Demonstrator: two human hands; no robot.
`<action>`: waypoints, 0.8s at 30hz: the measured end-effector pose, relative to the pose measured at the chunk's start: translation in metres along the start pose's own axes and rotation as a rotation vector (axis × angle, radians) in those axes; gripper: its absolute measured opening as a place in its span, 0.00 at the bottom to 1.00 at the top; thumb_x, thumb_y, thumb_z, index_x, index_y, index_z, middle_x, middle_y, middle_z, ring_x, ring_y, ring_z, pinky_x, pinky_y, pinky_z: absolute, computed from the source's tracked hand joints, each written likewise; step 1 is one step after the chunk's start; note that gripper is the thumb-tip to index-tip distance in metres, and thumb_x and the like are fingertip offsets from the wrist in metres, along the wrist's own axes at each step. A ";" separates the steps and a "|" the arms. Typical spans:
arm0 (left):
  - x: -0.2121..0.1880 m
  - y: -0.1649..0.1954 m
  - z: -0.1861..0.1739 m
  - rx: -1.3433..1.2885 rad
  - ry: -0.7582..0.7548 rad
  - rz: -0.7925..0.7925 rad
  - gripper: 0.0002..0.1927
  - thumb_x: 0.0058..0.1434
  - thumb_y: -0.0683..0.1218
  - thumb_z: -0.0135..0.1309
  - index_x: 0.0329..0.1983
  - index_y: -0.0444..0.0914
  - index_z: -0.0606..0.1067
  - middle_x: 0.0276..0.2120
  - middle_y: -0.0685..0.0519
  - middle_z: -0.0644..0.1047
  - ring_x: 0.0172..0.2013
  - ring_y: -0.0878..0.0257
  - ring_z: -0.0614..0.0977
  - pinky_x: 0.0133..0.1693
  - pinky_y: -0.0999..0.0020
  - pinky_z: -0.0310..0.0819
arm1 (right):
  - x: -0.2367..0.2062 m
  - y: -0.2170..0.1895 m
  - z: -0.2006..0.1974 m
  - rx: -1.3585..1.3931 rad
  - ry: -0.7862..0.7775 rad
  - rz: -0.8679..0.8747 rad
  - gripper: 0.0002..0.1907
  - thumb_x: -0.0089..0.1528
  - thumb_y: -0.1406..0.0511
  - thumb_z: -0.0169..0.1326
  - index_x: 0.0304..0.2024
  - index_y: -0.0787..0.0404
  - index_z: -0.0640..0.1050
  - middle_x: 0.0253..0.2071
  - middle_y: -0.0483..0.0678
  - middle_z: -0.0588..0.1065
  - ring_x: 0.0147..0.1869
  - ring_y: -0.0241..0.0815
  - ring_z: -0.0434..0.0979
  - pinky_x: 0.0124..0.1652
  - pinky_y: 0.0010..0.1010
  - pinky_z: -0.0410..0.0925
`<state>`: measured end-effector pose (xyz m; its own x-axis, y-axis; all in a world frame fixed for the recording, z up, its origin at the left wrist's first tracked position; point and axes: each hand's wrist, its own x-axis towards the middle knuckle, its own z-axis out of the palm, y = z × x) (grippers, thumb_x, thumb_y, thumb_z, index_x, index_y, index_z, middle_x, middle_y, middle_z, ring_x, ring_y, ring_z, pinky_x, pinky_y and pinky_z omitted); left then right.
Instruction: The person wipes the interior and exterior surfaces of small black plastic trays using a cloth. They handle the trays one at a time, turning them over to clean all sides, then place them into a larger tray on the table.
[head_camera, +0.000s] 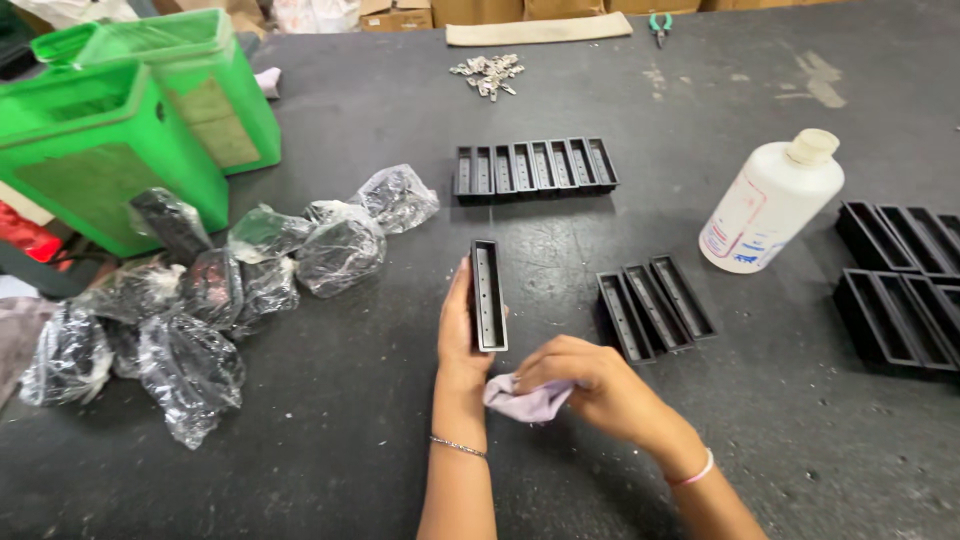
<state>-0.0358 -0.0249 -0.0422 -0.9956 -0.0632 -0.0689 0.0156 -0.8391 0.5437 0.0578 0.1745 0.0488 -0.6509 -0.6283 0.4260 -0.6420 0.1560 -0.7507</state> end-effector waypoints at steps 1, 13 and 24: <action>0.002 0.002 -0.002 -0.007 -0.024 -0.017 0.15 0.72 0.55 0.56 0.49 0.40 0.78 0.31 0.55 0.78 0.23 0.66 0.78 0.24 0.70 0.75 | -0.001 0.004 -0.003 0.010 0.078 0.024 0.24 0.47 0.83 0.56 0.42 0.59 0.84 0.45 0.47 0.82 0.51 0.43 0.83 0.49 0.31 0.75; -0.011 0.004 0.024 0.049 0.021 -0.107 0.19 0.69 0.57 0.53 0.54 0.40 0.77 0.32 0.55 0.79 0.25 0.67 0.80 0.27 0.71 0.78 | 0.000 0.008 0.000 -0.199 0.485 0.020 0.26 0.47 0.80 0.61 0.48 0.60 0.79 0.49 0.49 0.79 0.51 0.42 0.80 0.47 0.29 0.73; -0.027 -0.022 0.046 0.192 -0.129 -0.215 0.23 0.66 0.54 0.56 0.60 0.38 0.77 0.38 0.56 0.83 0.36 0.68 0.82 0.38 0.72 0.78 | 0.008 -0.006 -0.003 -0.514 0.647 -0.003 0.25 0.45 0.82 0.56 0.42 0.60 0.81 0.47 0.48 0.80 0.56 0.49 0.80 0.54 0.37 0.72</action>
<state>-0.0133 0.0203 -0.0136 -0.9780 0.1838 -0.0991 -0.2016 -0.7079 0.6770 0.0553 0.1711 0.0582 -0.6531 -0.0908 0.7518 -0.6470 0.5828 -0.4916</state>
